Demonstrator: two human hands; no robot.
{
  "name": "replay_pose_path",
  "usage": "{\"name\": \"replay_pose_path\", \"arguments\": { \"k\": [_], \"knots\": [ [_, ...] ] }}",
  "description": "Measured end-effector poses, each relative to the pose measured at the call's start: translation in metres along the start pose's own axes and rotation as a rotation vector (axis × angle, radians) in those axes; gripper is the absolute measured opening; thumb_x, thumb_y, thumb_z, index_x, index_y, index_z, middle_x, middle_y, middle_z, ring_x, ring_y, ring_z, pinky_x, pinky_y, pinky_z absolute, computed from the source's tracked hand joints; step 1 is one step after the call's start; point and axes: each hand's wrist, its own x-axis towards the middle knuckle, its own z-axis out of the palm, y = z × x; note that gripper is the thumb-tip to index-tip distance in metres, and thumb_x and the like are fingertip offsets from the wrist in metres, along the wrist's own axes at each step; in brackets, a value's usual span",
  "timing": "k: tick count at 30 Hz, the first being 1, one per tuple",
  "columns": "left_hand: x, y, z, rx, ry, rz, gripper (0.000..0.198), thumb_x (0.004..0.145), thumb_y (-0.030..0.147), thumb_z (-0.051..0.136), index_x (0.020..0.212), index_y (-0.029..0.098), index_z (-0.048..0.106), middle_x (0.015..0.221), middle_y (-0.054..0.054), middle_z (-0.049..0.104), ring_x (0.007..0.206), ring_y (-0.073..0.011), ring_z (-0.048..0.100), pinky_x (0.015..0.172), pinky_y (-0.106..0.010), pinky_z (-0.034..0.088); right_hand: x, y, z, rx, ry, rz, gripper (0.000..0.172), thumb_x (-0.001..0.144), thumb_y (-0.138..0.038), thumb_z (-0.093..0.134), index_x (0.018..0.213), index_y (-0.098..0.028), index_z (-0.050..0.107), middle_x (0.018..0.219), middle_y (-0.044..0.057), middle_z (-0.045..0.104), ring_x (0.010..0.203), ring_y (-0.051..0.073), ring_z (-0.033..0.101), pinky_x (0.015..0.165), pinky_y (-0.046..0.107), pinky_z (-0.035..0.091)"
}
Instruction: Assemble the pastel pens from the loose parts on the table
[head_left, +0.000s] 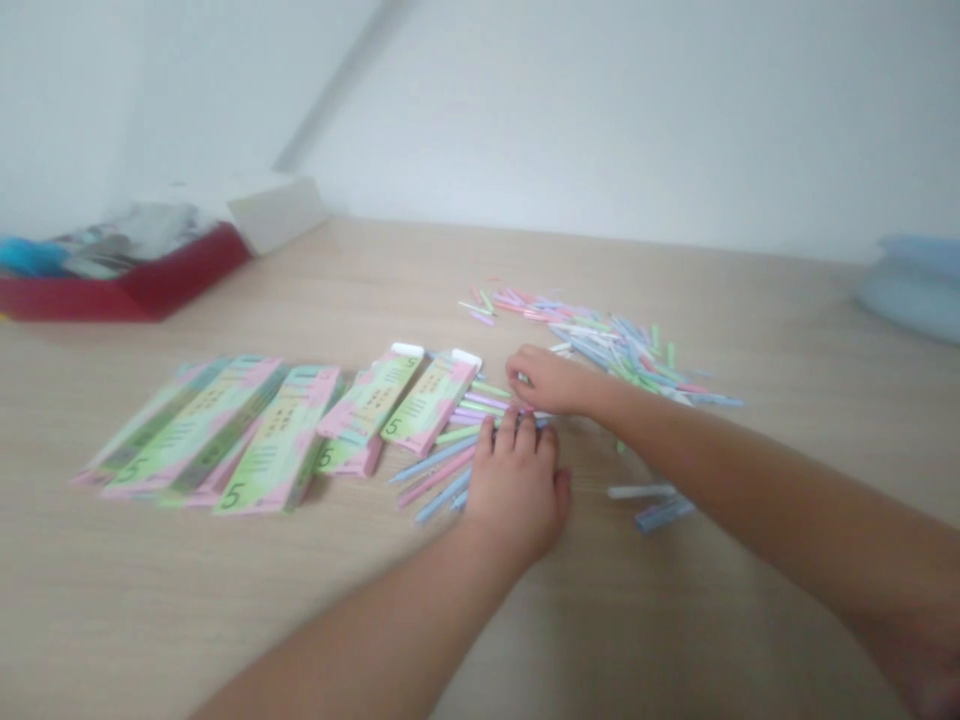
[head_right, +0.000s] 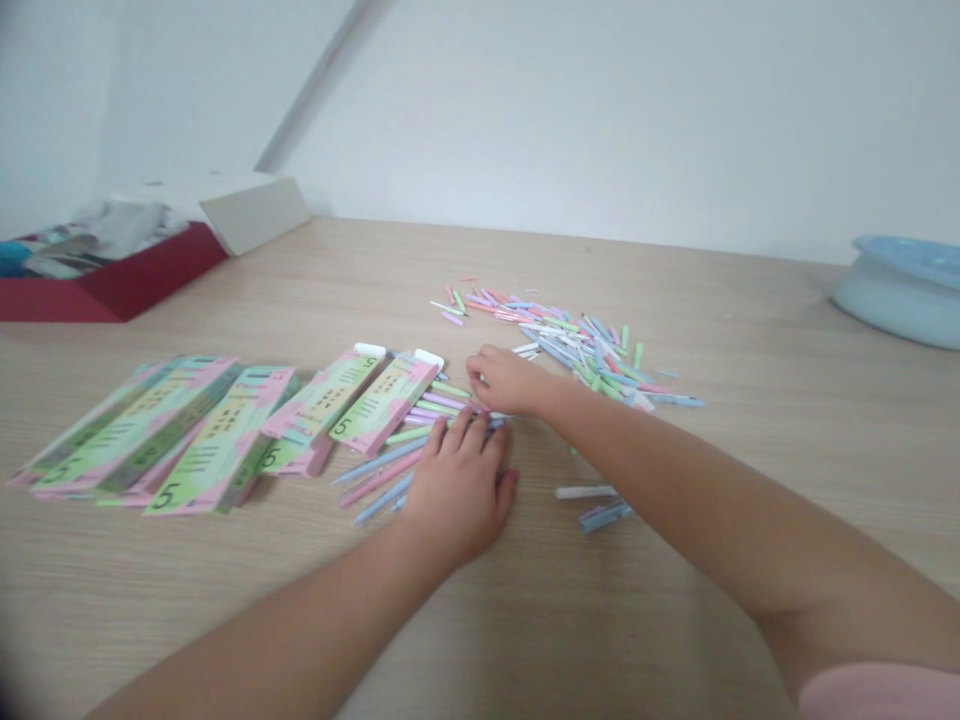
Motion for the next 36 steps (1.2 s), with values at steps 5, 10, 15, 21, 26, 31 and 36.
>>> {"name": "replay_pose_path", "arguments": {
  "k": [5, 10, 15, 21, 26, 31, 36],
  "knots": [
    [0.0, -0.001, 0.001, 0.012, -0.012, 0.006, 0.055, 0.101, 0.046, 0.049, 0.147, 0.016, 0.056, 0.158, -0.017, 0.05, 0.153, -0.0376, 0.035, 0.126, -0.06, 0.022, -0.007, 0.011, 0.002, -0.029, 0.005, 0.017, 0.015, 0.094, -0.014, 0.054, 0.096, -0.016, 0.069, 0.103, 0.013, 0.068, 0.093, 0.024, 0.061, 0.085, 0.032, 0.044],
    [-0.001, 0.0, 0.001, 0.016, 0.003, 0.009, 0.053, 0.101, 0.045, 0.049, 0.144, 0.016, 0.058, 0.157, -0.017, 0.051, 0.152, -0.0371, 0.035, 0.127, -0.059, 0.022, -0.021, 0.028, -0.005, -0.046, -0.009, 0.05, 0.017, 0.093, -0.014, 0.054, 0.096, -0.016, 0.07, 0.103, 0.014, 0.07, 0.092, 0.025, 0.062, 0.085, 0.035, 0.045],
    [-0.001, 0.0, 0.002, 0.023, 0.013, 0.015, 0.053, 0.101, 0.045, 0.048, 0.145, 0.016, 0.059, 0.157, -0.017, 0.052, 0.152, -0.0373, 0.036, 0.126, -0.06, 0.023, -0.034, 0.042, -0.009, -0.028, -0.015, 0.069, 0.021, 0.088, -0.009, 0.054, 0.097, -0.015, 0.072, 0.104, 0.014, 0.072, 0.096, 0.025, 0.064, 0.089, 0.034, 0.045],
    [-0.002, -0.001, 0.002, 0.029, 0.022, 0.016, 0.053, 0.102, 0.045, 0.047, 0.145, 0.016, 0.058, 0.157, -0.016, 0.052, 0.152, -0.0372, 0.036, 0.126, -0.059, 0.023, -0.045, 0.059, -0.011, 0.018, -0.012, 0.041, 0.024, 0.088, -0.009, 0.053, 0.1, -0.016, 0.074, 0.106, 0.012, 0.075, 0.1, 0.025, 0.067, 0.092, 0.036, 0.049],
    [-0.002, -0.001, 0.003, 0.029, 0.03, 0.018, 0.053, 0.101, 0.045, 0.047, 0.145, 0.017, 0.058, 0.156, -0.016, 0.052, 0.151, -0.0366, 0.036, 0.126, -0.059, 0.023, -0.057, 0.069, -0.014, 0.081, -0.007, -0.01, 0.03, 0.087, -0.013, 0.057, 0.111, -0.017, 0.075, 0.117, 0.013, 0.076, 0.112, 0.028, 0.068, 0.102, 0.042, 0.05],
    [-0.001, -0.001, 0.003, 0.031, 0.021, 0.017, 0.052, 0.101, 0.045, 0.048, 0.144, 0.017, 0.058, 0.156, -0.016, 0.052, 0.151, -0.0366, 0.036, 0.126, -0.059, 0.023, -0.069, 0.078, -0.016, 0.111, 0.011, -0.006, 0.047, 0.089, -0.018, 0.058, 0.134, -0.02, 0.07, 0.139, 0.013, 0.069, 0.128, 0.031, 0.064, 0.111, 0.049, 0.048],
    [-0.001, 0.0, 0.002, 0.033, 0.018, 0.017, 0.052, 0.101, 0.045, 0.048, 0.145, 0.017, 0.058, 0.156, -0.016, 0.052, 0.151, -0.0367, 0.036, 0.126, -0.059, 0.023, -0.074, 0.08, -0.015, 0.096, 0.02, -0.008, 0.048, 0.09, -0.018, 0.056, 0.137, -0.018, 0.068, 0.141, 0.015, 0.068, 0.129, 0.031, 0.064, 0.112, 0.051, 0.048]
  ]
}}
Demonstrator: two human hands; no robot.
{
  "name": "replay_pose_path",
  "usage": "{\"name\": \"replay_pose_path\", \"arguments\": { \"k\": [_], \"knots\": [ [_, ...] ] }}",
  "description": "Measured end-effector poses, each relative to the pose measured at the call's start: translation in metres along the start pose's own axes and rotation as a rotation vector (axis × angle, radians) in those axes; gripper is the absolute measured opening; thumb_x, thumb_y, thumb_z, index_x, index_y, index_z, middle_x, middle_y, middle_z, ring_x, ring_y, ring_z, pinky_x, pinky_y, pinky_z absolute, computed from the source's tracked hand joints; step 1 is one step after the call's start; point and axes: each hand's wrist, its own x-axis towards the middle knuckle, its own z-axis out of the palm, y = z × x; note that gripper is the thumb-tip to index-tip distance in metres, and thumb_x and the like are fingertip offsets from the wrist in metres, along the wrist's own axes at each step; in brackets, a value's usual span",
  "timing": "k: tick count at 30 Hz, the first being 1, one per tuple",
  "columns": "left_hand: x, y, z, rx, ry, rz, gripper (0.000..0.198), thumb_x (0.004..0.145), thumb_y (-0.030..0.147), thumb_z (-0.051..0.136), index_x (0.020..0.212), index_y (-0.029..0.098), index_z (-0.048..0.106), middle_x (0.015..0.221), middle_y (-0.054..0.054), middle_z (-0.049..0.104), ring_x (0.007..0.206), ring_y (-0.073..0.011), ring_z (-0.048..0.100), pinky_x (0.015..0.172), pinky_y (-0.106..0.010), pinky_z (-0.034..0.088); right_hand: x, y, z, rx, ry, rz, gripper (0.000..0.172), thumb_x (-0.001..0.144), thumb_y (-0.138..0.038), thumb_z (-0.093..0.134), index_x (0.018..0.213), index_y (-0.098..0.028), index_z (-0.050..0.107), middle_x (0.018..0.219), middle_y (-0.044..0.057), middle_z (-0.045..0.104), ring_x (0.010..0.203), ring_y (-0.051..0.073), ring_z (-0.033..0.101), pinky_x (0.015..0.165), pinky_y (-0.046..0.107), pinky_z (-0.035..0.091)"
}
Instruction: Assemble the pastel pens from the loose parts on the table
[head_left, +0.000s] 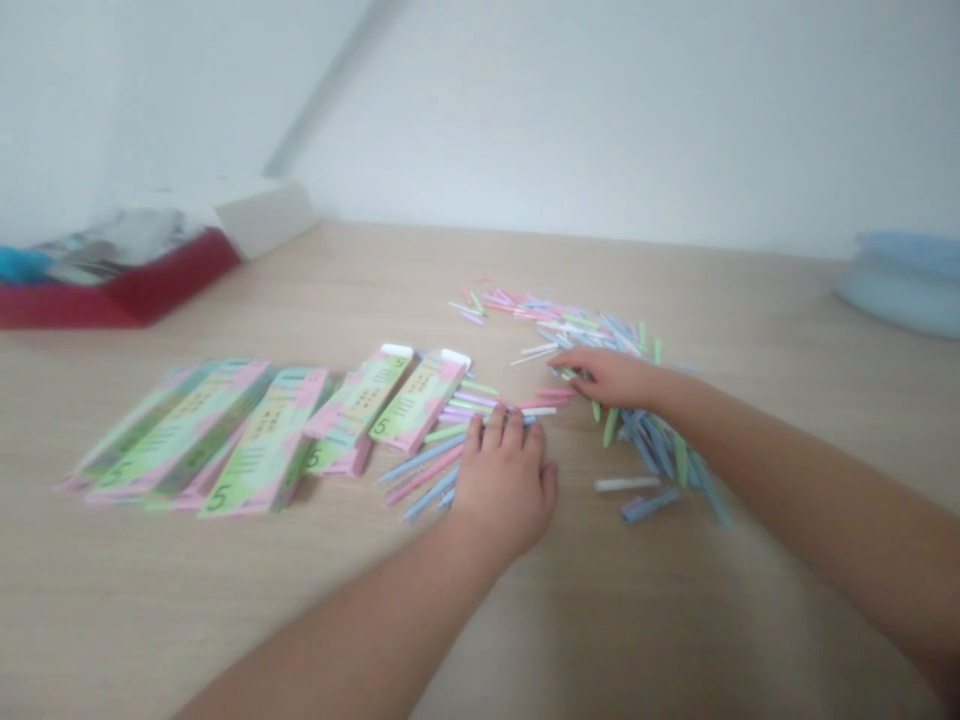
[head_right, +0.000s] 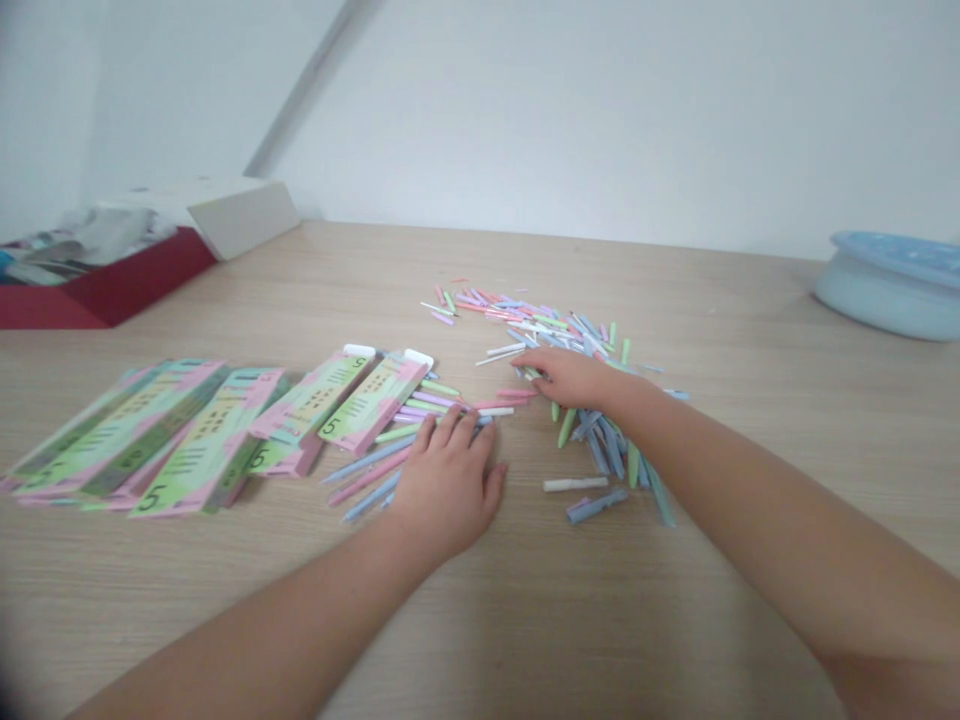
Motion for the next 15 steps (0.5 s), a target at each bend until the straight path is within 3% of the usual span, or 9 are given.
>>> {"name": "replay_pose_path", "arguments": {
  "k": [15],
  "knots": [
    [0.0, -0.001, 0.001, -0.004, 0.006, -0.002, 0.053, 0.101, 0.045, 0.047, 0.144, 0.017, 0.059, 0.157, -0.017, 0.052, 0.151, -0.0371, 0.036, 0.126, -0.059, 0.023, 0.01, -0.011, 0.015, -0.09, 0.053, -0.016, 0.038, 0.098, -0.026, 0.052, 0.127, -0.013, 0.072, 0.129, 0.019, 0.071, 0.122, 0.031, 0.064, 0.11, 0.048, 0.046]
  ]
}}
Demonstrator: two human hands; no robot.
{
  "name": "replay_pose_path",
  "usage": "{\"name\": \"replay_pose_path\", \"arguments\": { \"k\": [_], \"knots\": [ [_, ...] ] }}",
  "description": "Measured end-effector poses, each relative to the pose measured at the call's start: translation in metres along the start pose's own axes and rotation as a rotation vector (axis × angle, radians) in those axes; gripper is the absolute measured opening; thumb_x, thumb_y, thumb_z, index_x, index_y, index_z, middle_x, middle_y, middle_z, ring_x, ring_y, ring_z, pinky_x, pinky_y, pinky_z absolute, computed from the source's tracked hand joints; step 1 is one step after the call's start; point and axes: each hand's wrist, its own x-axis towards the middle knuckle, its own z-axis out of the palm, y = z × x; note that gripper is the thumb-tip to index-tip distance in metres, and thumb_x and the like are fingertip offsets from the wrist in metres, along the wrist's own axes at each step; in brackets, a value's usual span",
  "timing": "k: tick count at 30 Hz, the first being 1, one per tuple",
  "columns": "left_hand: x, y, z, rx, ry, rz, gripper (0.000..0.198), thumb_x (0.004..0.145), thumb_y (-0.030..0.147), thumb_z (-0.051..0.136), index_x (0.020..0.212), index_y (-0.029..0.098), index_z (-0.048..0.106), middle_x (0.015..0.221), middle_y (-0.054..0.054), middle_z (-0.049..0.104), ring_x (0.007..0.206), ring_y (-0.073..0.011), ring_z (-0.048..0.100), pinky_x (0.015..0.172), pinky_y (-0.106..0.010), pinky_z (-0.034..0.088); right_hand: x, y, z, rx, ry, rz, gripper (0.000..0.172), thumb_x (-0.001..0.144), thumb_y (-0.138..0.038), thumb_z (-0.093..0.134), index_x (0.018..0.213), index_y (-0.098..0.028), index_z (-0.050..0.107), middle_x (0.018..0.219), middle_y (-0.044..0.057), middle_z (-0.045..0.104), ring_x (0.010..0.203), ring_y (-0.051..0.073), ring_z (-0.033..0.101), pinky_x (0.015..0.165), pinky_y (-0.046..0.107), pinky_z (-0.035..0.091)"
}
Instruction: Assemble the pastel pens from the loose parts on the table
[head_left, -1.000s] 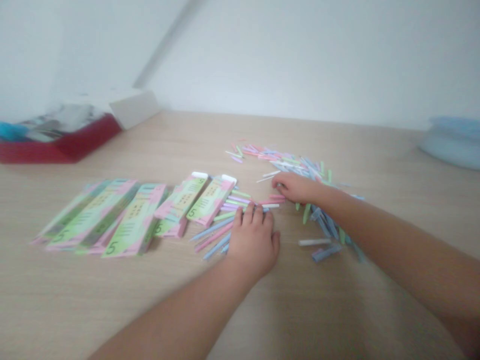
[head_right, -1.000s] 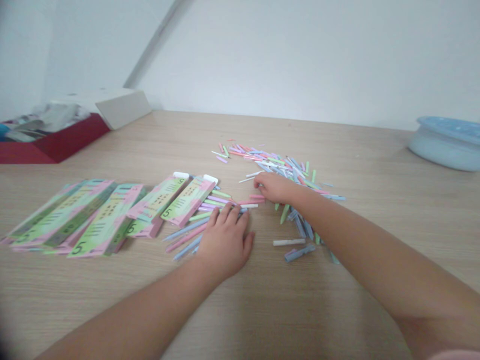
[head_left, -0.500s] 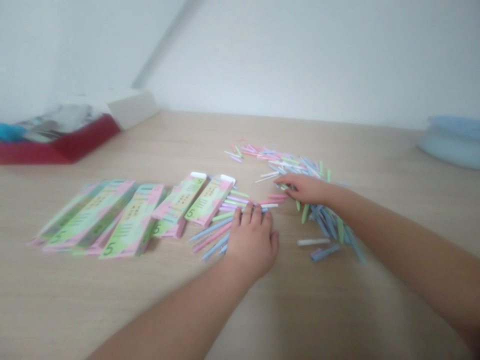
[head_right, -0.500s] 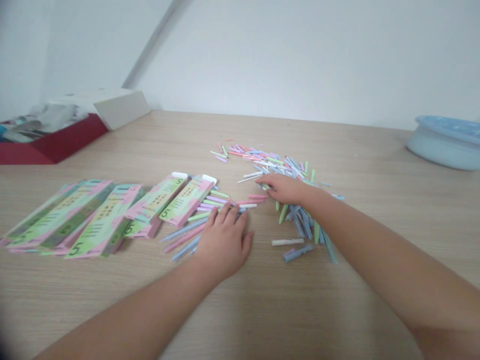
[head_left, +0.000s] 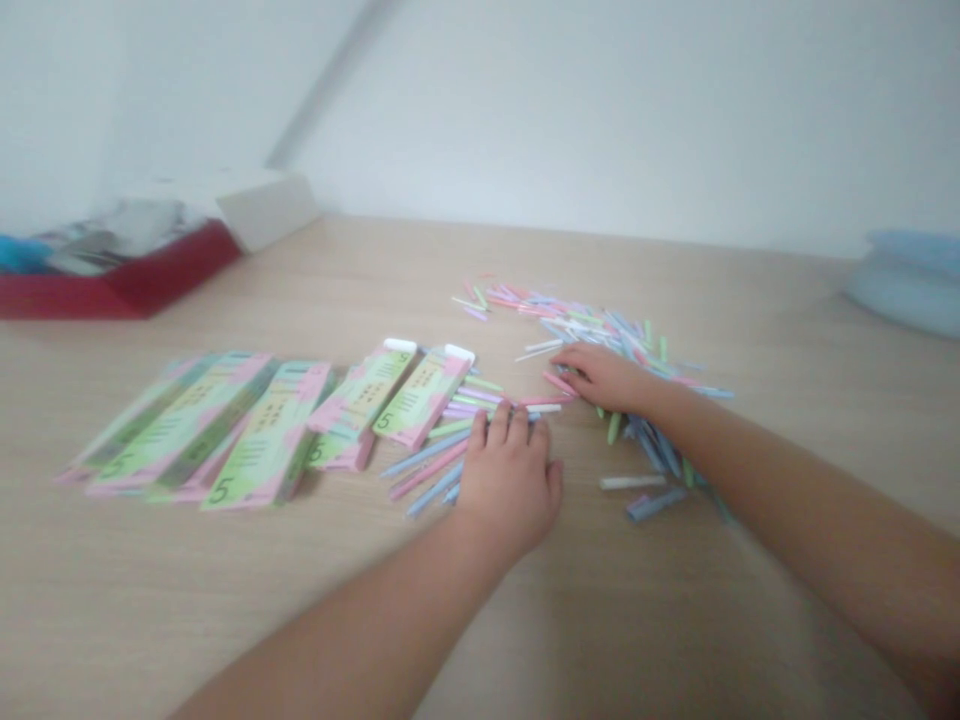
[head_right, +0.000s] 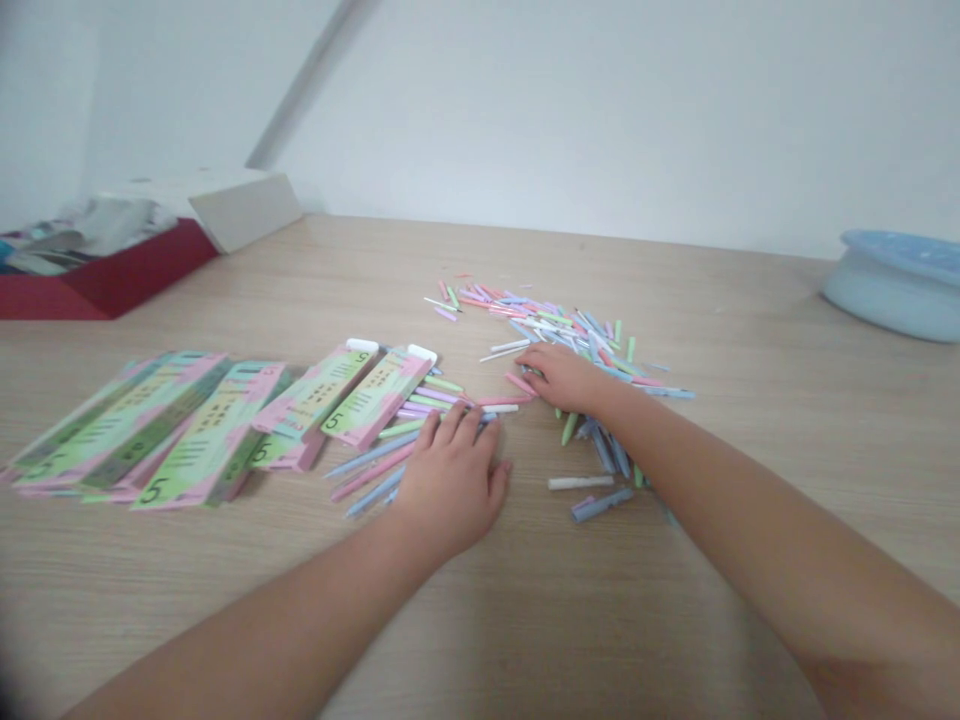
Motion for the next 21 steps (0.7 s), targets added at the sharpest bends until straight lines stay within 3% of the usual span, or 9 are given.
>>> {"name": "replay_pose_path", "arguments": {
  "k": [7, 14, 21],
  "knots": [
    [-0.001, 0.001, 0.0, 0.007, 0.004, -0.005, 0.053, 0.101, 0.045, 0.049, 0.144, 0.017, 0.059, 0.156, -0.017, 0.052, 0.151, -0.0376, 0.037, 0.126, -0.06, 0.024, 0.0, -0.002, -0.004, -0.016, -0.023, 0.022, 0.034, 0.095, -0.018, 0.052, 0.119, -0.015, 0.076, 0.12, 0.015, 0.076, 0.114, 0.028, 0.068, 0.103, 0.042, 0.049],
    [0.0, 0.001, 0.0, 0.017, 0.0, -0.004, 0.052, 0.101, 0.045, 0.049, 0.145, 0.019, 0.058, 0.158, -0.015, 0.051, 0.152, -0.0362, 0.036, 0.127, -0.059, 0.022, 0.005, -0.009, -0.009, -0.064, -0.049, 0.066, 0.028, 0.098, -0.026, 0.055, 0.11, -0.018, 0.079, 0.112, 0.011, 0.079, 0.108, 0.028, 0.069, 0.098, 0.038, 0.048],
    [0.001, 0.002, -0.001, 0.008, -0.017, -0.013, 0.052, 0.102, 0.045, 0.048, 0.146, 0.019, 0.057, 0.159, -0.015, 0.05, 0.153, -0.0359, 0.035, 0.128, -0.06, 0.021, 0.019, -0.005, -0.001, -0.15, -0.078, 0.16, 0.028, 0.097, -0.016, 0.052, 0.116, -0.014, 0.073, 0.112, 0.016, 0.078, 0.101, 0.028, 0.071, 0.087, 0.035, 0.048]
  ]
}}
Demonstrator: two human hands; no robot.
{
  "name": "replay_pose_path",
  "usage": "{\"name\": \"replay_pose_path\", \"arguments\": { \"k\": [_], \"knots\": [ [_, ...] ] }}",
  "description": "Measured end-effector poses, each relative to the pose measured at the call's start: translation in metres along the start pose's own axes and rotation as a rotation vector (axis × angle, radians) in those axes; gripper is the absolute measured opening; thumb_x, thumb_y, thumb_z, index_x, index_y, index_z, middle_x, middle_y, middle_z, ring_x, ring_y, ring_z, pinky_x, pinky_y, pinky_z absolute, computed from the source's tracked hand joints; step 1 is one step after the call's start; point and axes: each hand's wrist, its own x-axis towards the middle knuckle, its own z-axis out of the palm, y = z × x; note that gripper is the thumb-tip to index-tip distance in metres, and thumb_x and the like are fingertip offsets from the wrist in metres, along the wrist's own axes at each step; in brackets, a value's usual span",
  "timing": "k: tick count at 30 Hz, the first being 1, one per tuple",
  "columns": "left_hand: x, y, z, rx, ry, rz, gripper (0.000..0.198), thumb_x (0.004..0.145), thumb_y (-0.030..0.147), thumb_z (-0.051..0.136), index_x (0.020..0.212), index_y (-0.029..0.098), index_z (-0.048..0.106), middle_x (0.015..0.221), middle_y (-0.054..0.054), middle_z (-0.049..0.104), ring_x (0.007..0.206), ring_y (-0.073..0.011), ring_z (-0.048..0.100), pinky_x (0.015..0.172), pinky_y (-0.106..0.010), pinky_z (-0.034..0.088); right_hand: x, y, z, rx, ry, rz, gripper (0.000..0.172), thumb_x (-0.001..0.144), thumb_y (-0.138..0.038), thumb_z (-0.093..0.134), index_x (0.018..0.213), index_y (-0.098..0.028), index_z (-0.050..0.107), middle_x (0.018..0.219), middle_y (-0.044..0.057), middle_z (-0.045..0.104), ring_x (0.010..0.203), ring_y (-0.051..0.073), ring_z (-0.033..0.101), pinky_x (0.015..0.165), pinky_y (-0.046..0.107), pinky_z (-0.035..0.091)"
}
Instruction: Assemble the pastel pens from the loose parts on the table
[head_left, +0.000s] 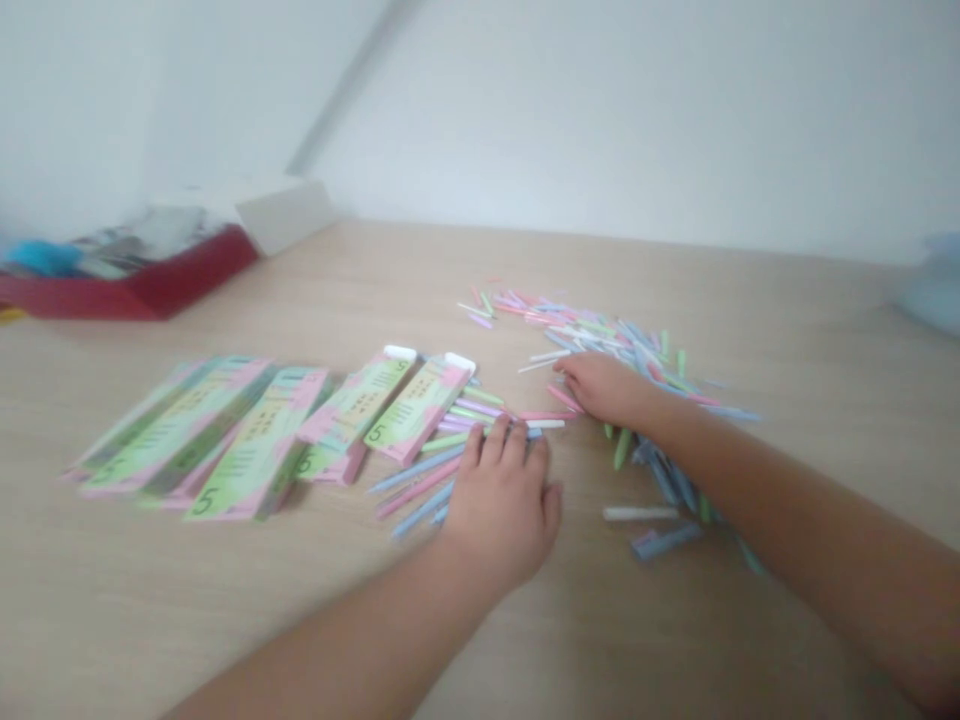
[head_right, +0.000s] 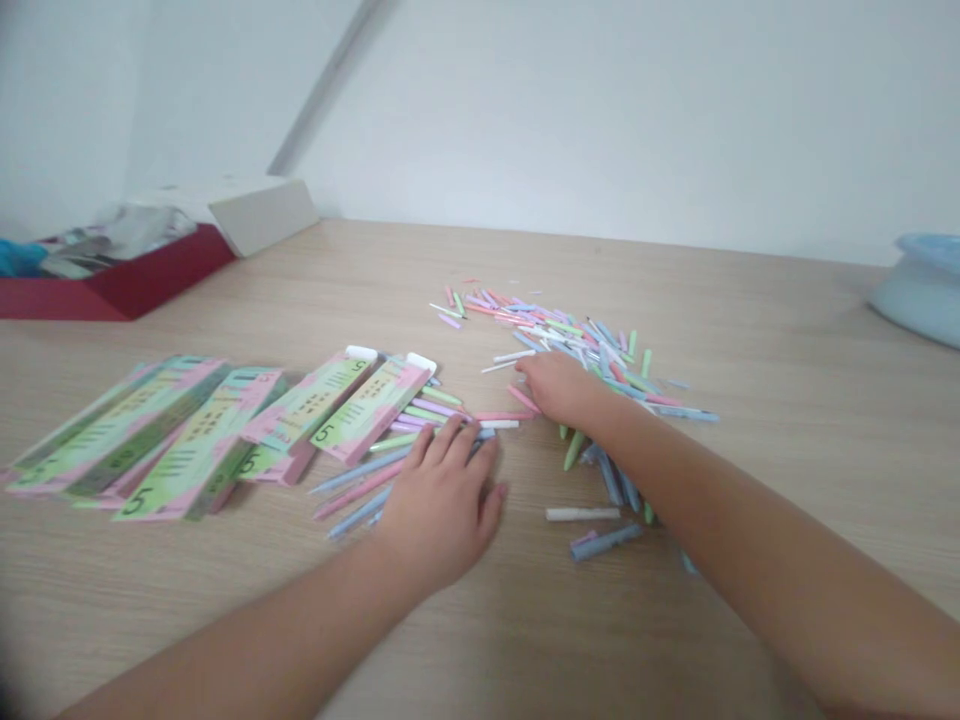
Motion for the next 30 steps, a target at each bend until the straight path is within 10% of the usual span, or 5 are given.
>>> {"name": "replay_pose_path", "arguments": {
  "k": [21, 30],
  "knots": [
    [0.003, -0.001, 0.0, -0.064, -0.024, -0.023, 0.055, 0.1, 0.047, 0.05, 0.147, 0.02, 0.057, 0.159, -0.014, 0.05, 0.154, -0.0364, 0.034, 0.128, -0.062, 0.022, 0.043, -0.021, -0.015, -0.125, -0.092, -0.329, 0.016, 0.092, -0.01, 0.059, 0.104, -0.013, 0.07, 0.107, 0.016, 0.073, 0.104, 0.028, 0.065, 0.092, 0.037, 0.043],
    [0.003, 0.0, 0.0, -0.055, -0.003, -0.019, 0.052, 0.1, 0.045, 0.051, 0.145, 0.021, 0.058, 0.157, -0.014, 0.053, 0.152, -0.0359, 0.038, 0.128, -0.061, 0.023, 0.038, -0.013, -0.039, -0.084, 0.0, 0.04, 0.034, 0.105, -0.021, 0.032, 0.126, -0.007, 0.056, 0.105, 0.021, 0.074, 0.083, 0.027, 0.068, 0.066, 0.032, 0.039]
  ]
}}
